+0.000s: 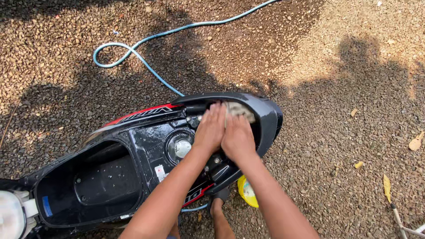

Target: The person washes a motorcycle by wetting a cloth in a bucket of soapy water and wiping down the storage compartment under the seat, the seat exterior, and the motorcycle body.

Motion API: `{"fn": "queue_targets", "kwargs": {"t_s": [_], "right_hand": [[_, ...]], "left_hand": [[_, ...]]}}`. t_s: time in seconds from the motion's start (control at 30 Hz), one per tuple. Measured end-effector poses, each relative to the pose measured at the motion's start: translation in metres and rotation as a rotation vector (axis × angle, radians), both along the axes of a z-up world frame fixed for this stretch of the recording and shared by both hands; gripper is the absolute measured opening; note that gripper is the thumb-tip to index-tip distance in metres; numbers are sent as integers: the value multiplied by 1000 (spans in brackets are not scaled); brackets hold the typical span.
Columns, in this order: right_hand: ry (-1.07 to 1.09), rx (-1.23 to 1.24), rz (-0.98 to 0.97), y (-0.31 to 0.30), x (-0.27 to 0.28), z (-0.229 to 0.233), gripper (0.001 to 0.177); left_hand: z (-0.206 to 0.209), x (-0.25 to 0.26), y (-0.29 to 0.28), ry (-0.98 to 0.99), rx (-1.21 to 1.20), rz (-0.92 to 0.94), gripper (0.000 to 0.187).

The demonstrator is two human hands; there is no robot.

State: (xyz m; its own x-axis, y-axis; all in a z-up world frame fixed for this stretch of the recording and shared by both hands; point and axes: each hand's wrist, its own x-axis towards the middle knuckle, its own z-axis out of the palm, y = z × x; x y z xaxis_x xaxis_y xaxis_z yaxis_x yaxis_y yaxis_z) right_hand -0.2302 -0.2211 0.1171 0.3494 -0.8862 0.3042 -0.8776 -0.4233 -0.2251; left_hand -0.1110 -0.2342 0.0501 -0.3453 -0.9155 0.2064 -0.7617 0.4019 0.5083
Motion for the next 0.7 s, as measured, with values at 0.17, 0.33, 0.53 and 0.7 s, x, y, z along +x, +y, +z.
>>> {"fn": "queue_targets", "kwargs": {"t_s": [0.17, 0.33, 0.53, 0.7], "right_hand": [[-98, 210, 168, -32, 7, -40, 19], [414, 158, 294, 18, 28, -74, 11], [496, 246, 202, 41, 32, -75, 14], [565, 477, 212, 38, 37, -36, 11]], "left_hand": [[-26, 29, 22, 164, 101, 184, 45], [1, 59, 62, 237, 189, 175, 31], [19, 45, 62, 59, 271, 104, 26], [14, 65, 51, -168, 389, -57, 21]]}}
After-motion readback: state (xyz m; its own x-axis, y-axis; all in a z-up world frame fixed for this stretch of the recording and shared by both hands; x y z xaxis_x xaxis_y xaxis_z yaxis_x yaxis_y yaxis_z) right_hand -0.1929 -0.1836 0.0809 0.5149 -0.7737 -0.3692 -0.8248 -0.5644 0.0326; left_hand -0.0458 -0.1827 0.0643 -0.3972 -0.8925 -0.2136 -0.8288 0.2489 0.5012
